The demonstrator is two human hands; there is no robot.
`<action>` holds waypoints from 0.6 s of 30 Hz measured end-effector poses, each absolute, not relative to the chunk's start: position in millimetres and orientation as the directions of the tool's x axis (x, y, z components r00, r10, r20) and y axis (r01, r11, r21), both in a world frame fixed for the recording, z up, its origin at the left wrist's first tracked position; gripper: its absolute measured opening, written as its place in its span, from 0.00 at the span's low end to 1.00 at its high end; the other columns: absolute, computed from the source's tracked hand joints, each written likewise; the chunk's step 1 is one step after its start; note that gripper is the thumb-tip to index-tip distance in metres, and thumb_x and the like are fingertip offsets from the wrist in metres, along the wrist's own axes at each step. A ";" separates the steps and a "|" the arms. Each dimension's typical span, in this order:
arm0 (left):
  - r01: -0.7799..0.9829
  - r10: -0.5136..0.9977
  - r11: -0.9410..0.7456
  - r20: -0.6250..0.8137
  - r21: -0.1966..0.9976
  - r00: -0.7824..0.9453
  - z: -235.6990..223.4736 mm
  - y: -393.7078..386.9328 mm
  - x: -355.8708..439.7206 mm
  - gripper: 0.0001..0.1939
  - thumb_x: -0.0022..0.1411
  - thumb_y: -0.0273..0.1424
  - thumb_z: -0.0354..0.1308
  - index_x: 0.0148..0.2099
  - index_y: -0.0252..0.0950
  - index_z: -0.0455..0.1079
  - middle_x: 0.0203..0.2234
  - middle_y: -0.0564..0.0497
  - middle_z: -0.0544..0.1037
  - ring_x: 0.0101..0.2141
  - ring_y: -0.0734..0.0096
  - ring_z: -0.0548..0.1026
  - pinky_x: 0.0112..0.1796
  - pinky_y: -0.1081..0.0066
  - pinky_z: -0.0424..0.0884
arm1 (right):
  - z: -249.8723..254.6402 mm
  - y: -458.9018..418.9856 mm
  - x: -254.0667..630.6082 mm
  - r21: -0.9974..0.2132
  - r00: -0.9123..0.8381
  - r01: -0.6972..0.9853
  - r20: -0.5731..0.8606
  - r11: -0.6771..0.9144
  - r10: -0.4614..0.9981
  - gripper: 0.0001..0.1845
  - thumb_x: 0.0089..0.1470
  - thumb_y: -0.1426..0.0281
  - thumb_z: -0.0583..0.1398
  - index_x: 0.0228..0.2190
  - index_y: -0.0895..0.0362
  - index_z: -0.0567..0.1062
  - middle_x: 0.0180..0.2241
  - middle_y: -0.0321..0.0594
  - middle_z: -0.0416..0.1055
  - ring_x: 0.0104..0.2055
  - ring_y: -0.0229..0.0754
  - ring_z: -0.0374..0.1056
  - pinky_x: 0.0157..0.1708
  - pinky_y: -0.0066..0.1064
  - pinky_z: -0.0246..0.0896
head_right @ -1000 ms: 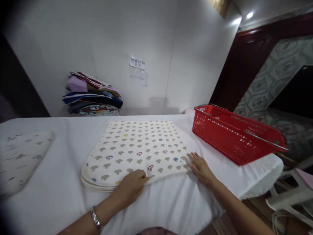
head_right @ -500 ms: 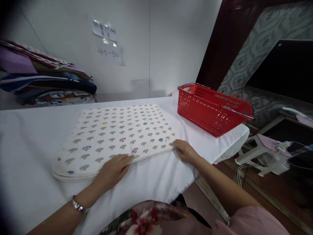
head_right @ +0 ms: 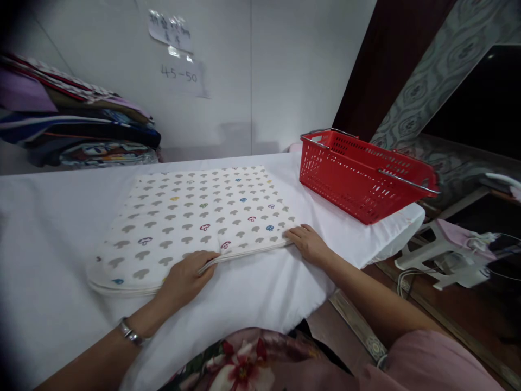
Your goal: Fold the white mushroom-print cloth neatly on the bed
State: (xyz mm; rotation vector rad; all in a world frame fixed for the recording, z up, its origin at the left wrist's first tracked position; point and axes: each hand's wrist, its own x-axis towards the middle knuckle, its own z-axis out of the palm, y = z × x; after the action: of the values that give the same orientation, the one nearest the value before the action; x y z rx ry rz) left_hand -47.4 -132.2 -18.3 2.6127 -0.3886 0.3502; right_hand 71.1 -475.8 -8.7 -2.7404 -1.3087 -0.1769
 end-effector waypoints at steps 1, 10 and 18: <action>-0.344 -0.223 -0.849 0.317 0.400 0.922 -18.5 -132.5 -47.8 0.11 0.60 0.28 0.47 0.45 0.39 0.65 0.36 0.52 0.74 0.38 0.70 0.71 0.38 0.69 0.66 | -10.3 -475.7 71.7 -0.027 0.617 0.783 0.159 -0.621 0.771 0.22 0.58 0.75 0.45 0.52 0.59 0.66 0.48 0.49 0.67 0.49 0.47 0.62 0.53 0.45 0.47; -0.385 -0.346 -0.896 0.194 0.223 0.918 -10.1 -139.4 -57.9 0.20 0.55 0.18 0.45 0.47 0.39 0.66 0.39 0.49 0.71 0.40 0.65 0.67 0.40 0.65 0.64 | -23.9 -478.2 70.4 0.003 0.607 0.760 0.356 -0.650 0.711 0.19 0.57 0.76 0.46 0.46 0.59 0.69 0.47 0.51 0.67 0.48 0.49 0.61 0.48 0.44 0.56; -0.198 -0.171 -0.952 0.132 0.233 0.976 -7.4 -126.7 -76.4 0.25 0.50 0.14 0.43 0.46 0.40 0.66 0.42 0.49 0.71 0.42 0.65 0.66 0.43 0.63 0.63 | -18.3 -477.1 89.4 0.018 0.407 0.888 0.439 -0.460 0.801 0.16 0.56 0.77 0.49 0.44 0.55 0.69 0.38 0.45 0.71 0.39 0.45 0.66 0.40 0.41 0.62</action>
State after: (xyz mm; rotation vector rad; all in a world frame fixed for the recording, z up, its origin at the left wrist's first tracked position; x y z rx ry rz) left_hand -76.4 -126.7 -7.4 2.8768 -0.2733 0.1604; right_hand 89.4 -477.1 -18.3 -2.4440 -1.4925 -0.5800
